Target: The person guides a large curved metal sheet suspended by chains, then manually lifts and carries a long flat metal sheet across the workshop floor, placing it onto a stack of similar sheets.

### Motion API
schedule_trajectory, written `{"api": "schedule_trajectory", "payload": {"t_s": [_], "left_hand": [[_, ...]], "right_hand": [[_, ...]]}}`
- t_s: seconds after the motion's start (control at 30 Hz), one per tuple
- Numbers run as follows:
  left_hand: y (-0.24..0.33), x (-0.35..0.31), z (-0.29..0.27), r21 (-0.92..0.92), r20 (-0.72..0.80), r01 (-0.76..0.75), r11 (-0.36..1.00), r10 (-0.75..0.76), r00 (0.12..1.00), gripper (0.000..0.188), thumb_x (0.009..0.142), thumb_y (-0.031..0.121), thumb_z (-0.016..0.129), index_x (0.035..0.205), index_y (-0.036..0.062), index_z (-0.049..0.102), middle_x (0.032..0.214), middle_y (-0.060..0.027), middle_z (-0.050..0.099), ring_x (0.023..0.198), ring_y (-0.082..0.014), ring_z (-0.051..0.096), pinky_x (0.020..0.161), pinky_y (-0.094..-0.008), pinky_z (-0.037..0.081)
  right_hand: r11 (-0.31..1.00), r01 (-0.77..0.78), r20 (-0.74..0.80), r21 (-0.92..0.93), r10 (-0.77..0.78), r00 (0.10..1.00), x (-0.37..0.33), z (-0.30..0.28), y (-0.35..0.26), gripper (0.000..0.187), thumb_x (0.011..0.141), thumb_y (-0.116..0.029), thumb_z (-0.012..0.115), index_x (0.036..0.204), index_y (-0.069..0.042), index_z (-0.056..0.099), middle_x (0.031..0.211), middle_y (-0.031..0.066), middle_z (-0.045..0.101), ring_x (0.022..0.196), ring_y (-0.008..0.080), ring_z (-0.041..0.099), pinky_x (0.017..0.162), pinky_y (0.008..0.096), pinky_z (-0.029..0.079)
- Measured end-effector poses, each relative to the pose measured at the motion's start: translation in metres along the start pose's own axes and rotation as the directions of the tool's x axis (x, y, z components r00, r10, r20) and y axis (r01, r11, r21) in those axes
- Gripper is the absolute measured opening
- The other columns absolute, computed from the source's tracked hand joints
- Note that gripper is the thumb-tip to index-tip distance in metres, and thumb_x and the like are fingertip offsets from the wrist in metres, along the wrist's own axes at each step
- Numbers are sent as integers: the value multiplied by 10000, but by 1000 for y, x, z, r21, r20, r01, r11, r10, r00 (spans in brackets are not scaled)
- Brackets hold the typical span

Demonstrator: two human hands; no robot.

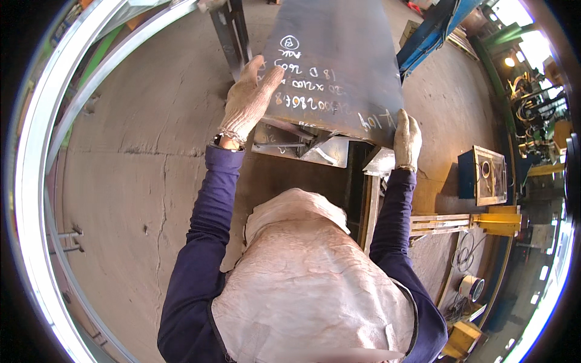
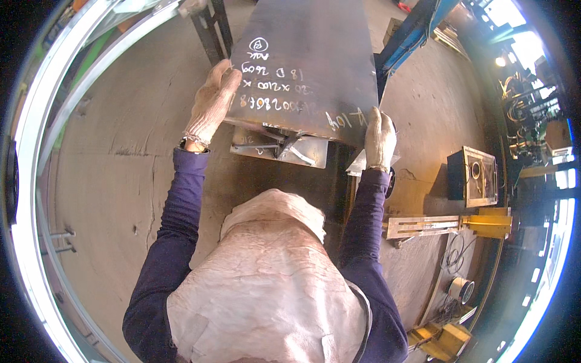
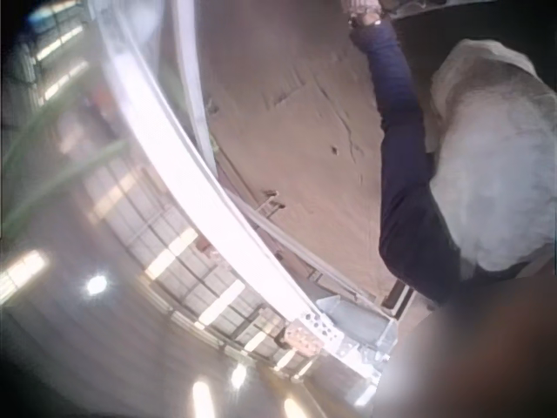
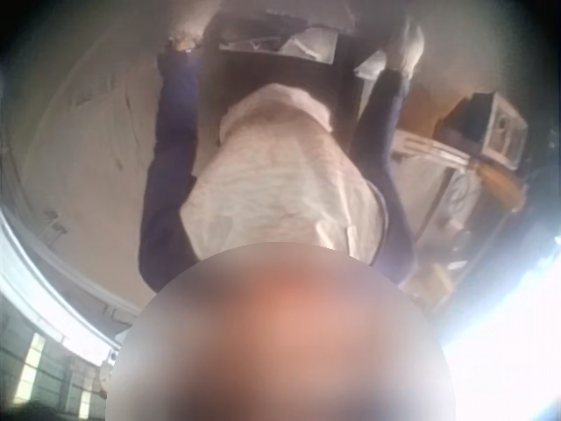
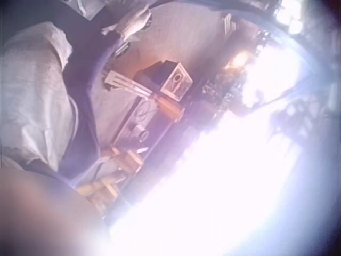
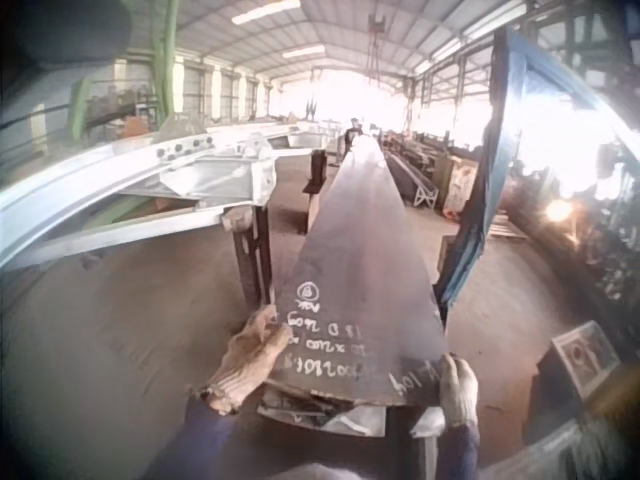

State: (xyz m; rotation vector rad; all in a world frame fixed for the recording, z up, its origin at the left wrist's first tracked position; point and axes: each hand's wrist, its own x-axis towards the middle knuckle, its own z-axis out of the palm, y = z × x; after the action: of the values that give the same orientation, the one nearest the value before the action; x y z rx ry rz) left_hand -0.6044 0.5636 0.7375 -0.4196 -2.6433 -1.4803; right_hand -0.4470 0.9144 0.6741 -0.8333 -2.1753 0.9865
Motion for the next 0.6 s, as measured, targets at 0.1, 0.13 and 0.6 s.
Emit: {"api": "schedule_trajectory", "payload": {"t_s": [0.1,0.13,0.6], "left_hand": [[-15,14,12,32,-45,108,994,-106,993,897,923,681,628,1491,2,491,1235,-202,709,1116,-288,697,970,-393,523],[-19,18,15,16,-58,152,988,-151,987,884,921,675,634,1478,1,506,1200,-199,725,1109,-298,701,971,-399,522],[-12,29,40,347,-76,209,914,-195,978,764,888,608,664,1238,-70,633,1194,-315,705,1149,-460,680,982,-500,539]], "right_hand": [[995,13,58,-101,-7,998,8,7,8,565,1026,-500,551,1195,14,714,1166,278,715,1111,409,678,979,442,501],[989,0,65,-147,10,998,12,11,9,599,1015,-532,535,1186,12,717,1166,287,712,1126,440,667,985,469,493],[973,-1,173,-230,42,984,55,40,31,735,965,-634,540,1108,71,691,1141,362,678,1141,487,651,989,504,501]]}}
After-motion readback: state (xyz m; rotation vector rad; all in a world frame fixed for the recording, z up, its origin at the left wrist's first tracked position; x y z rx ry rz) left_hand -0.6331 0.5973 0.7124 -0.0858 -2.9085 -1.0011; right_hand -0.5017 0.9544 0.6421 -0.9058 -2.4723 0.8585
